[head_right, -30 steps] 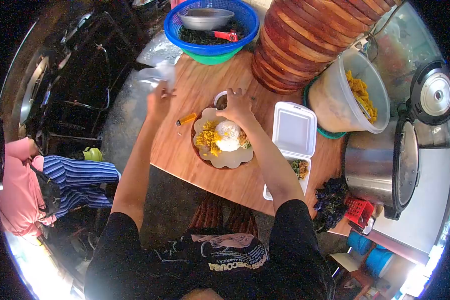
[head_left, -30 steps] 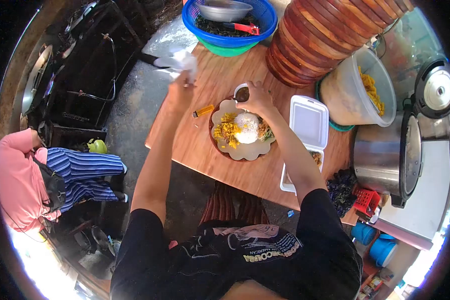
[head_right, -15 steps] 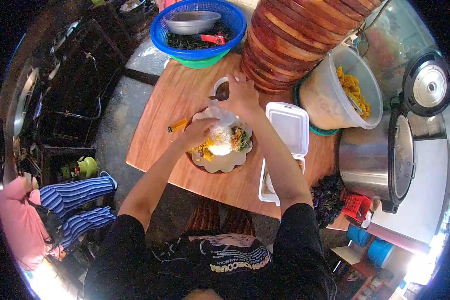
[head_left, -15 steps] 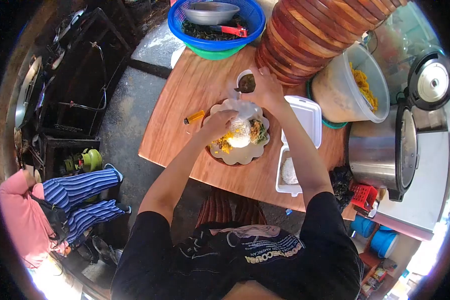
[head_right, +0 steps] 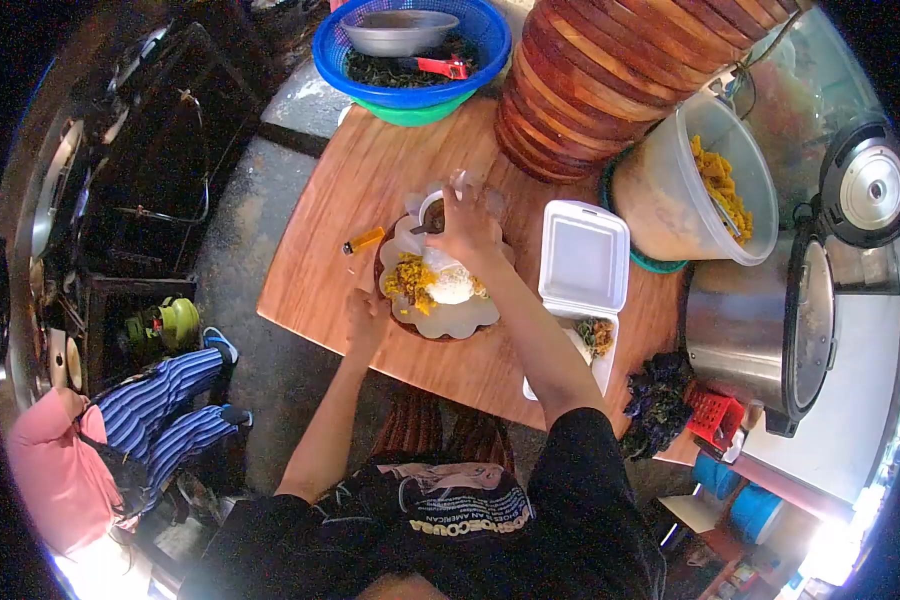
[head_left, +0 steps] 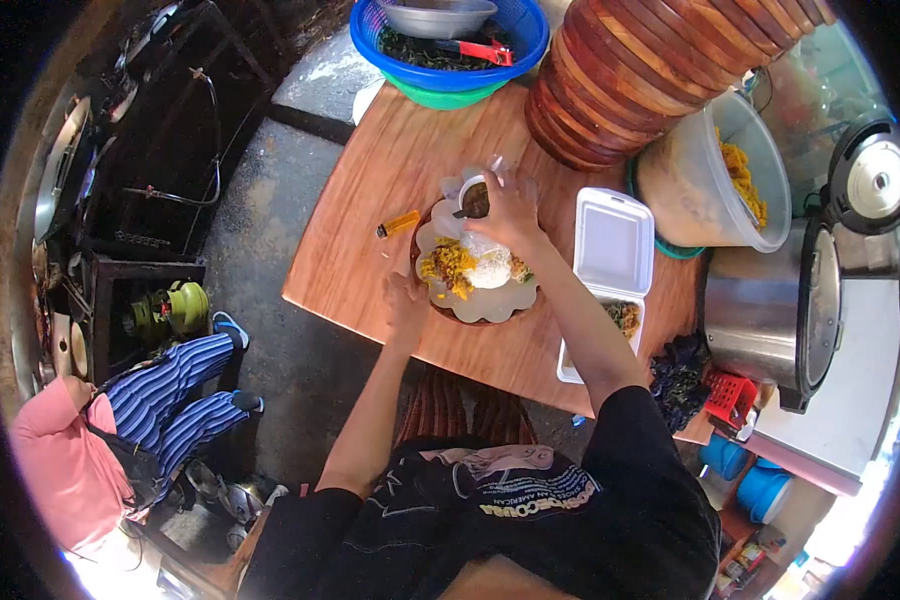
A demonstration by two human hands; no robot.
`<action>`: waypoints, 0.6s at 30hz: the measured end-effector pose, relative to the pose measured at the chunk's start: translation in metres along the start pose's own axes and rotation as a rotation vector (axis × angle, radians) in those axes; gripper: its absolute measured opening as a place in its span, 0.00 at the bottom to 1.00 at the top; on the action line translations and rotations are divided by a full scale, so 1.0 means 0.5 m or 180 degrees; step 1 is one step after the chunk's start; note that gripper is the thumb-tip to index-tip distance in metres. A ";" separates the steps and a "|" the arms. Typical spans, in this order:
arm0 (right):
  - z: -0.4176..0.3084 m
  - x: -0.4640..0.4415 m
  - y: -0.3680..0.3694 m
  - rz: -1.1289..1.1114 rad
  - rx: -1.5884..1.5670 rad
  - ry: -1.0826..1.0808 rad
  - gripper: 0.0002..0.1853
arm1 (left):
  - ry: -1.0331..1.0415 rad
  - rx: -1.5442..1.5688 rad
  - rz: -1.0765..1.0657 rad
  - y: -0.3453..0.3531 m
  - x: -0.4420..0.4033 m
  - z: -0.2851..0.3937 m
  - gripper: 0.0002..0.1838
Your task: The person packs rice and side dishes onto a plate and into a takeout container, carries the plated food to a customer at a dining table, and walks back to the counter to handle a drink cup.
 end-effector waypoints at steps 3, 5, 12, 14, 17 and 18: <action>-0.008 0.001 0.010 0.0248 0.0180 -0.0156 0.52 | 0.0089 -0.0291 0.0307 0.045 0.009 -0.031 0.18; -0.011 -0.006 0.010 0.0003 0.0414 -0.0030 0.52 | -0.0063 -0.0318 0.0317 0.050 0.011 -0.007 0.18; 0.011 0.010 0.006 0.0129 0.0054 -0.0251 0.53 | 0.0066 -0.0597 0.0454 0.062 0.014 -0.041 0.16; 0.019 0.033 -0.015 0.0663 0.0063 -0.0483 0.47 | 0.0116 -0.0643 0.0419 0.067 0.009 -0.051 0.16; 0.062 0.100 -0.064 0.0955 -0.0163 0.0330 0.34 | 0.0054 -0.0628 0.0331 0.059 0.016 -0.041 0.18; 0.084 0.137 -0.066 0.1241 -0.0467 0.0400 0.24 | -0.0041 -0.0559 0.0287 0.054 0.018 -0.029 0.20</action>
Point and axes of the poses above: each hand's wrist, its own x-axis away from the middle knuckle, its own y-axis out of the palm, z = x × y, the point moved 1 cm from there along -x, towards the middle knuckle, and after that the axes turned 2 degrees about z, right-handed, at the moved point
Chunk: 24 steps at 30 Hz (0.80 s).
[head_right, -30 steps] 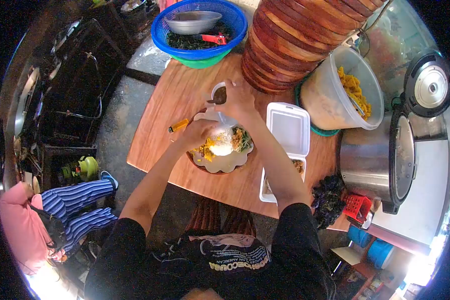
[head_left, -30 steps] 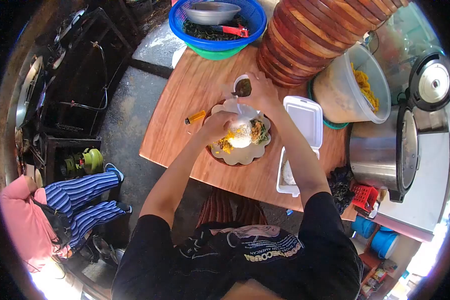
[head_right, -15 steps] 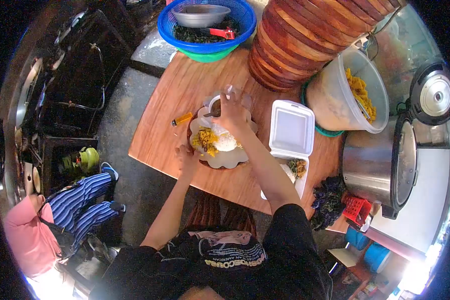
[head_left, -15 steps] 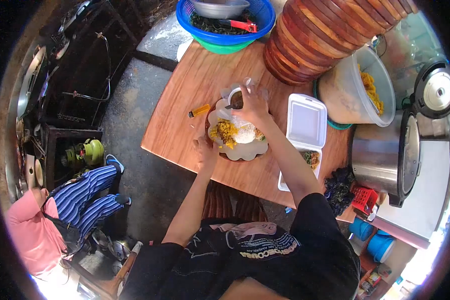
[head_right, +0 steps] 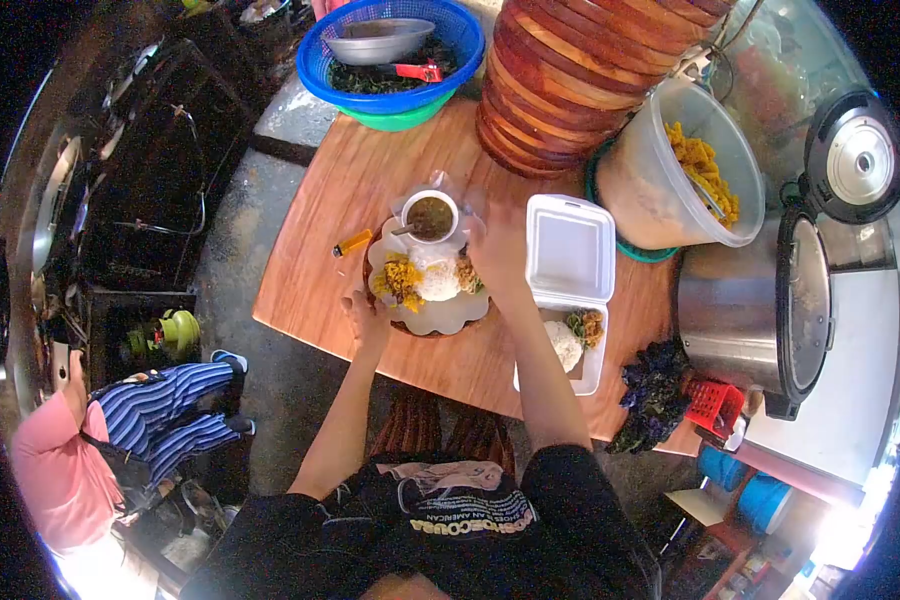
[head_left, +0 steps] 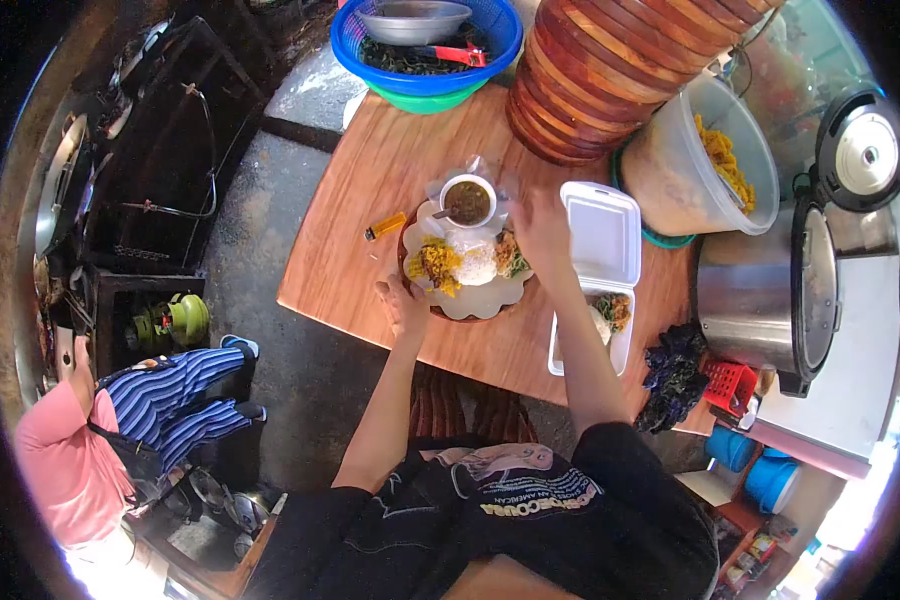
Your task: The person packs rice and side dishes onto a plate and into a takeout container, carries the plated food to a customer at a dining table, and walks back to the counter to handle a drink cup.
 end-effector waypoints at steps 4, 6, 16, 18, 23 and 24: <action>0.080 0.200 0.014 -0.0714 0.0065 0.0651 0.17 | -0.0074 -0.0309 -0.0184 -0.014 0.015 0.018 0.26; 0.131 0.294 0.094 -0.0875 -0.0173 0.0401 0.20 | 0.0059 -0.0259 -0.0290 -0.004 0.013 -0.003 0.29; 0.068 0.335 0.138 -0.0515 -0.1559 0.1703 0.25 | 0.0039 -0.0150 -0.0364 -0.025 0.022 0.009 0.31; 0.076 0.347 0.150 -0.0481 -0.1514 0.1714 0.25 | -0.0061 -0.0067 -0.0424 -0.032 0.026 0.009 0.33; 0.105 0.412 0.197 -0.0299 -0.1049 0.1560 0.25 | -0.0030 -0.0153 -0.0674 -0.048 0.048 -0.022 0.34; 0.091 0.422 0.180 -0.0400 -0.1009 0.1572 0.25 | 0.0023 -0.0063 -0.0784 -0.061 0.052 -0.022 0.35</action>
Point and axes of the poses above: each hand's wrist, its own x-axis away from the middle knuckle, its own y-axis out of the palm, z = x × y, the point moved 1 cm from there along -x, towards the middle knuckle, and after that the axes turned 2 degrees about z, right-handed, at the moved point
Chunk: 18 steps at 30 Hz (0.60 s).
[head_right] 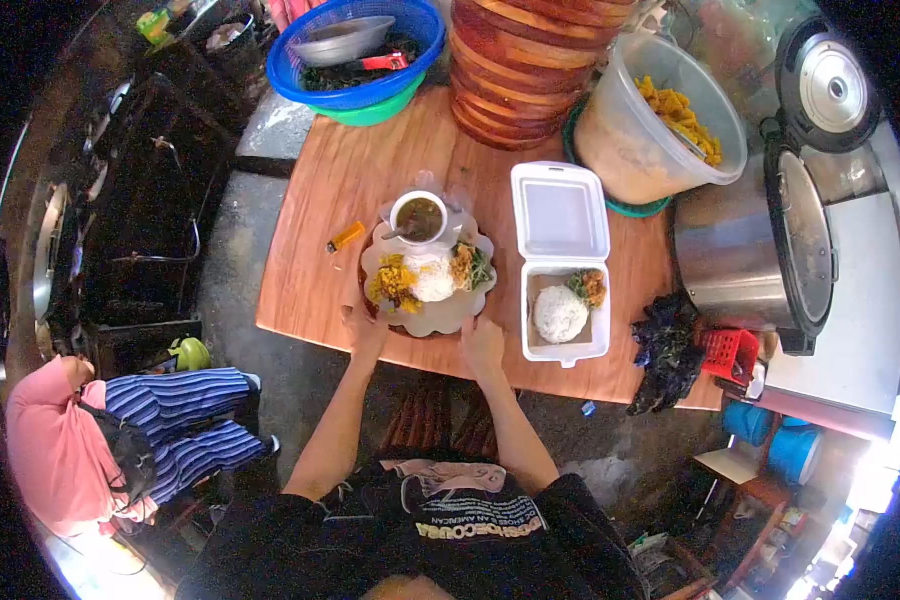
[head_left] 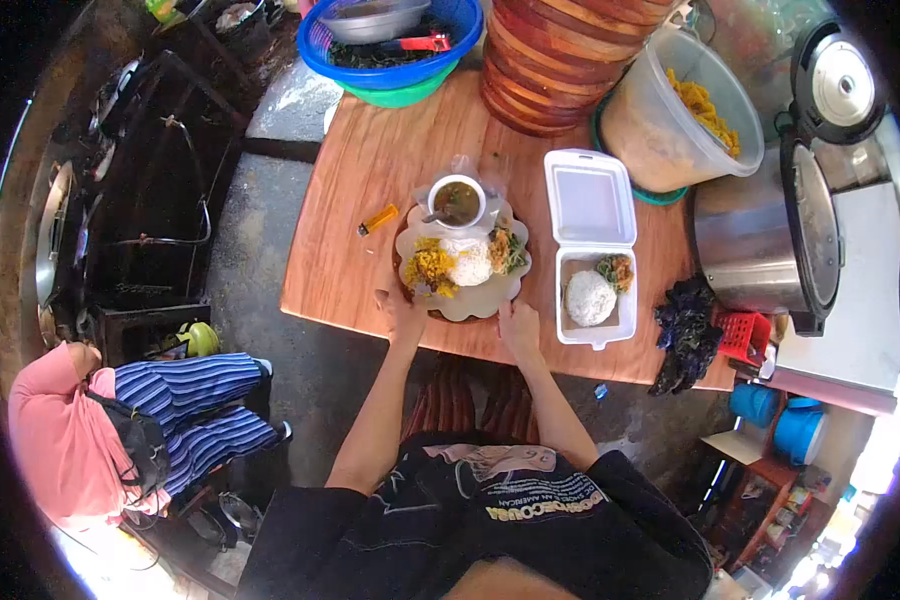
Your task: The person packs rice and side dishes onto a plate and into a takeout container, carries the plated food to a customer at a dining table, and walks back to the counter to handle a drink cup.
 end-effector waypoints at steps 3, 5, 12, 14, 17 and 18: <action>0.009 0.050 0.003 -0.0128 0.0035 0.0008 0.25 | -0.0075 -0.0228 0.0025 -0.031 0.060 -0.001 0.31; 0.023 0.083 -0.003 -0.0112 0.0038 0.0021 0.25 | -0.0309 -0.0610 -0.0214 -0.056 0.093 0.003 0.27; 0.034 0.196 -0.050 -0.0466 -0.0711 0.0712 0.20 | -0.1776 0.1038 -0.1663 -0.048 0.206 -0.102 0.22; 0.063 0.225 -0.054 -0.0488 -0.0684 0.0688 0.19 | -0.1808 0.2701 -0.2118 -0.031 0.237 -0.132 0.22; 0.084 0.276 -0.063 -0.0484 -0.0834 0.0702 0.18 | -0.1667 0.3902 -0.2334 -0.015 0.278 -0.147 0.25; 0.097 0.292 -0.063 -0.0499 -0.0826 0.0706 0.18 | -0.1666 0.3891 -0.2373 -0.005 0.290 -0.163 0.25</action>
Point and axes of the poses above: each hand's wrist, its own x-axis away from the middle knuckle, its own y-axis out of the palm, z = x × y, the point moved 1 cm from there along -x, towards the middle knuckle, and after that the axes turned 2 degrees about z, right-handed, at the moved point
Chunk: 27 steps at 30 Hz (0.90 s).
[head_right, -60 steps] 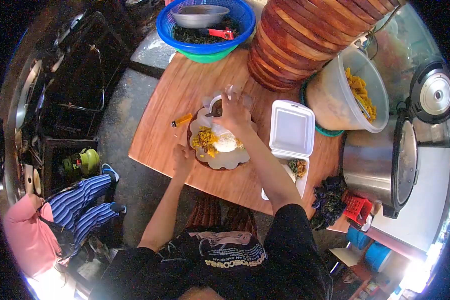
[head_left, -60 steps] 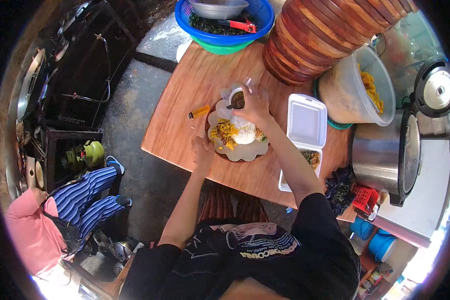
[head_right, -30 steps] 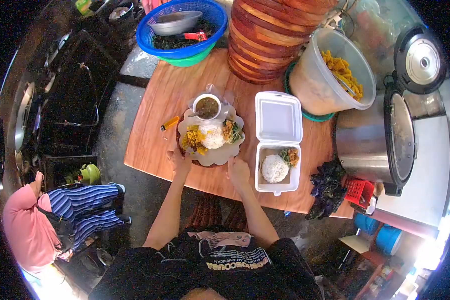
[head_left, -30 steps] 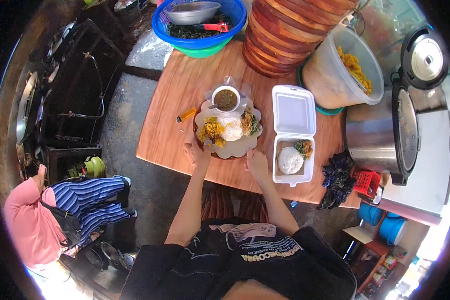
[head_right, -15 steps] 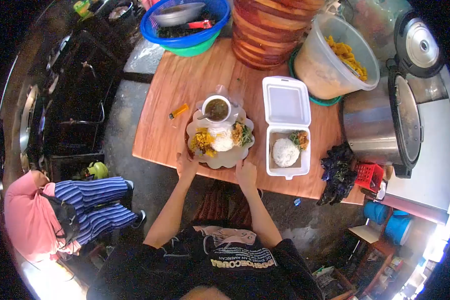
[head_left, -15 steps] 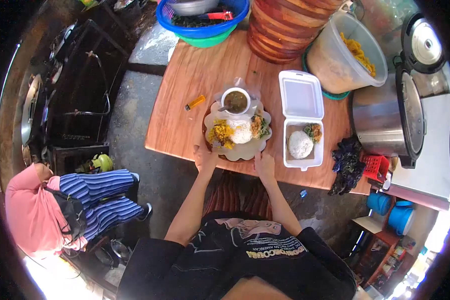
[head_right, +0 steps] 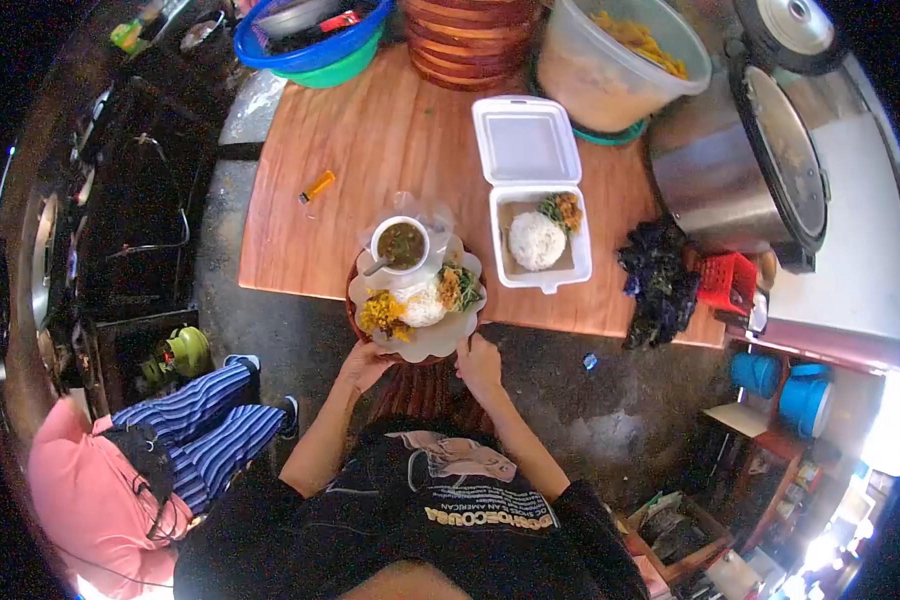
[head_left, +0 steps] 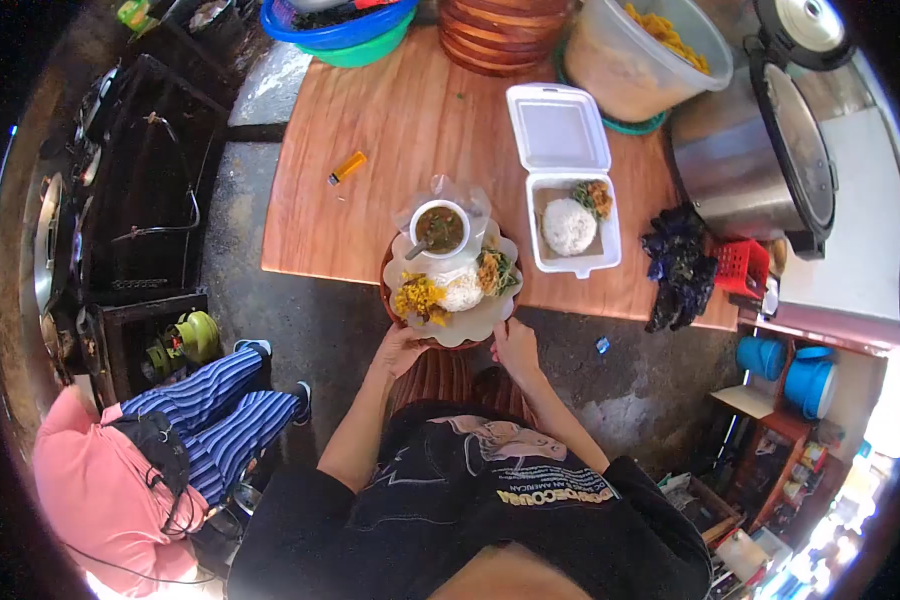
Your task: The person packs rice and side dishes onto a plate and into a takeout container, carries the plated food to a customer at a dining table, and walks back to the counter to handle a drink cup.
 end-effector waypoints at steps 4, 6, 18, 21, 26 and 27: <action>0.062 0.048 -0.005 0.0071 -0.0065 0.0024 0.18 | 0.0006 0.0452 -0.0244 -0.029 0.017 -0.059 0.33; 0.087 0.077 -0.015 0.0082 -0.0073 -0.0016 0.18 | -0.0039 0.0419 -0.0150 -0.037 0.036 -0.086 0.34; 0.284 0.314 -0.144 0.0242 -0.0419 0.0018 0.17 | -0.0259 -0.0227 -0.0157 0.034 0.206 -0.314 0.28; 0.346 0.380 -0.208 0.0474 -0.0418 0.0005 0.17 | -0.0324 -0.0506 -0.0289 0.103 0.235 -0.378 0.29; 0.441 0.487 -0.336 0.0901 -0.0287 0.0135 0.20 | -0.0701 -0.0885 -0.0911 0.186 0.216 -0.496 0.31; 0.456 0.507 -0.363 0.0959 -0.0326 0.0161 0.20 | -0.0788 -0.0993 -0.1009 0.219 0.210 -0.516 0.31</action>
Point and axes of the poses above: each hand's wrist, its own x-axis away from the middle knuckle, its own y-axis out of the palm, z = x × y, the point moved 1 cm from there along -x, towards the middle knuckle, and after that the axes turned 2 degrees about z, right-handed, at the moved point
